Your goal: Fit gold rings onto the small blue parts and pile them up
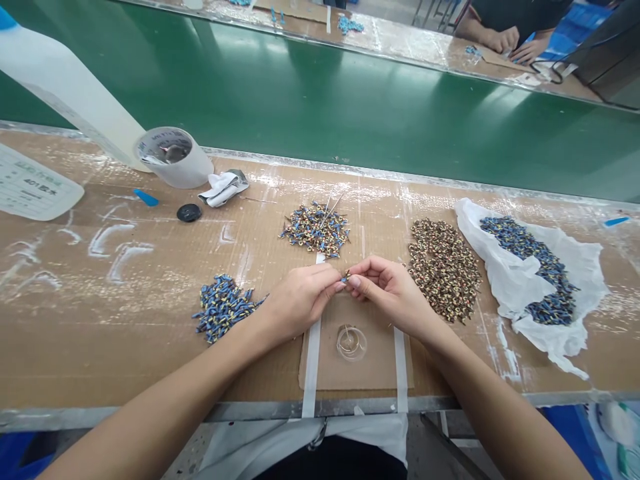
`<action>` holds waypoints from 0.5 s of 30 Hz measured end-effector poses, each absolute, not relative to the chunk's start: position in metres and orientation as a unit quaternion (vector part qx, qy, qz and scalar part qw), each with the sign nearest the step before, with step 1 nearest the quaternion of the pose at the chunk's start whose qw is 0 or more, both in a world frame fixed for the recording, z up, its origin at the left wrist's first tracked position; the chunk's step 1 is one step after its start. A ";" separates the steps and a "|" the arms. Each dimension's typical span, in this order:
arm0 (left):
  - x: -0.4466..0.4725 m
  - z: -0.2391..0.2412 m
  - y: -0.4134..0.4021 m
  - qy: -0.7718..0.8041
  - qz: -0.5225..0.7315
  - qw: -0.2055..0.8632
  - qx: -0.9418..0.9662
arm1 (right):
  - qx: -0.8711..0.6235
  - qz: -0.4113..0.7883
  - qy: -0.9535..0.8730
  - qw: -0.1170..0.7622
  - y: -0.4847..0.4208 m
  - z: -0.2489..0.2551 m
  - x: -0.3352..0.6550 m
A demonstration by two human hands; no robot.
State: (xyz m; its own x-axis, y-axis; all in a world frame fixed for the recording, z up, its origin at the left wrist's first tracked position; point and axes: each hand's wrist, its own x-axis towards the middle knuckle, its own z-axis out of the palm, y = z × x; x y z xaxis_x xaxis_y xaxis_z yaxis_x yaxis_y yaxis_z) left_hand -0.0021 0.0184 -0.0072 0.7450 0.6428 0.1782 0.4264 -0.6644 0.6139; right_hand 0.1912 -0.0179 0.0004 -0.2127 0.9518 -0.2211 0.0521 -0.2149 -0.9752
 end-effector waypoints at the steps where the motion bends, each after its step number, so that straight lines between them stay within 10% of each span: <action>1: -0.002 -0.007 0.018 0.301 0.190 0.278 0.892 | -0.501 0.598 -0.499 0.377 -0.018 0.000 0.191; 15: -0.003 -0.007 0.019 0.305 0.168 0.299 0.888 | -0.521 0.617 -0.470 0.358 -0.016 0.000 0.194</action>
